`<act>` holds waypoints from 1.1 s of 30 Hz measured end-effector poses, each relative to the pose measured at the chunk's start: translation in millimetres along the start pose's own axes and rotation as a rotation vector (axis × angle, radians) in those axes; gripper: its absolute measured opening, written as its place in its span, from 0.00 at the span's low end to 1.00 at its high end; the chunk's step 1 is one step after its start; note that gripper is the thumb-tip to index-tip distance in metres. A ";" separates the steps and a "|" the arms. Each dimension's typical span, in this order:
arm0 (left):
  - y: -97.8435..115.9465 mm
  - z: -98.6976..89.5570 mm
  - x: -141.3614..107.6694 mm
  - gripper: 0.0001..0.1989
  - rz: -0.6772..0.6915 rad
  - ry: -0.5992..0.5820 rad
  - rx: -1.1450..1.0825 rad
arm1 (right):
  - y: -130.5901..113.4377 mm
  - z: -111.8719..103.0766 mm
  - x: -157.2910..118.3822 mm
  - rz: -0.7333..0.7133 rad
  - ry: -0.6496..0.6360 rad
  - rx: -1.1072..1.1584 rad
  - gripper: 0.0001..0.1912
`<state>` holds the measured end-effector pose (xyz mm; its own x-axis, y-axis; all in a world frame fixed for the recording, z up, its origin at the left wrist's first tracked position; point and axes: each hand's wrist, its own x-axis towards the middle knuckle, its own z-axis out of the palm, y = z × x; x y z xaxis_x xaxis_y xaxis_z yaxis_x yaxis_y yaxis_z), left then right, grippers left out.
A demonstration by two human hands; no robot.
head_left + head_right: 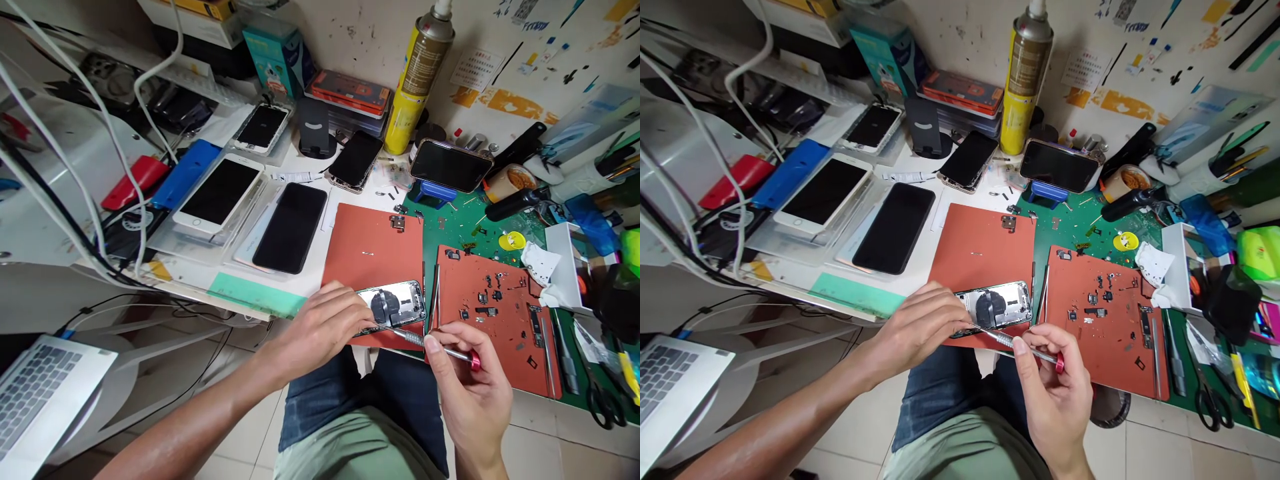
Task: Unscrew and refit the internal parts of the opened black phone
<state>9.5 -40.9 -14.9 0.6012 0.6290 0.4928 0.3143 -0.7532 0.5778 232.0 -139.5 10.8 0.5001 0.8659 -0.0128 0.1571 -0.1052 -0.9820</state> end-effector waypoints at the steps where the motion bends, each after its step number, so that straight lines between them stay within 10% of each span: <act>1: 0.0 -0.1 0.3 0.05 0.000 0.001 -0.004 | -0.4 0.2 -0.1 0.006 0.003 0.008 0.12; 33: -0.4 3.6 7.0 0.06 -0.142 0.062 -0.213 | 30.9 -7.5 -2.7 0.218 -0.117 0.278 0.16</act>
<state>16.2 -36.8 -14.0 0.5142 0.7411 0.4317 0.2265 -0.6028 0.7650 241.9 -148.8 -18.1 0.3932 0.8895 -0.2327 -0.1873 -0.1703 -0.9674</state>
